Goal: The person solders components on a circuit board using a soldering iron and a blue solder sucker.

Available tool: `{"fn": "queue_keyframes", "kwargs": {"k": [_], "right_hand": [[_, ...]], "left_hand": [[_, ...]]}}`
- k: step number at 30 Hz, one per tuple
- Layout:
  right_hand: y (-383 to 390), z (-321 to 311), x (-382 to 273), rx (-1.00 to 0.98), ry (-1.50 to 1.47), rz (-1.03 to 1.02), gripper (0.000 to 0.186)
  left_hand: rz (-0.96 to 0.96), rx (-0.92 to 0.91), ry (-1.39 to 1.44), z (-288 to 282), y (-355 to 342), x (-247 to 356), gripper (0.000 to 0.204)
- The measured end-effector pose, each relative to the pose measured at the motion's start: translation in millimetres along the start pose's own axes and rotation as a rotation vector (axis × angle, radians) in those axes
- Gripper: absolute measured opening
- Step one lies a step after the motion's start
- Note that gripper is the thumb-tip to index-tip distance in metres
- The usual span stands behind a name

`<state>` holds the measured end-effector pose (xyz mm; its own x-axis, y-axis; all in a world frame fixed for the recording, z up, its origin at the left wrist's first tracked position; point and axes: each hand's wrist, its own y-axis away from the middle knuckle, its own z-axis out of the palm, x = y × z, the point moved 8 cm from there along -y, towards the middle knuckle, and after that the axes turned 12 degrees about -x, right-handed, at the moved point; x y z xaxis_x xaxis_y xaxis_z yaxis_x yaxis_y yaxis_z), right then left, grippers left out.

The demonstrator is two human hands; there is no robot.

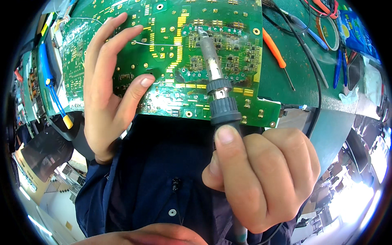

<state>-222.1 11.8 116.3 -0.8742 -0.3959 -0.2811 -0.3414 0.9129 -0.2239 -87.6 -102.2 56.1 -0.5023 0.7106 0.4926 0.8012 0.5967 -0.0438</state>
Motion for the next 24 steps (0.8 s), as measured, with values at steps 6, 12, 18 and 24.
{"fn": "queue_keyframes", "kwargs": {"k": [6, 12, 18, 24], "right_hand": [[-4, 1, -5, 0.021, 0.03, 0.022, 0.02], [-7, -2, -3, -0.012, 0.001, 0.038, 0.019], [-7, -2, -1, -0.006, -0.007, 0.028, 0.019], [-7, -1, -1, -0.033, 0.012, 0.04, 0.019]], "left_hand": [[0.026, 0.016, 0.001, 4, 2, -3, 0.048], [-0.008, -0.056, -0.06, 8, -4, -1, 0.048], [0.017, 0.01, -0.023, 6, -4, -5, 0.049], [0.035, -0.045, -0.04, 9, 8, 0, 0.052]]}}
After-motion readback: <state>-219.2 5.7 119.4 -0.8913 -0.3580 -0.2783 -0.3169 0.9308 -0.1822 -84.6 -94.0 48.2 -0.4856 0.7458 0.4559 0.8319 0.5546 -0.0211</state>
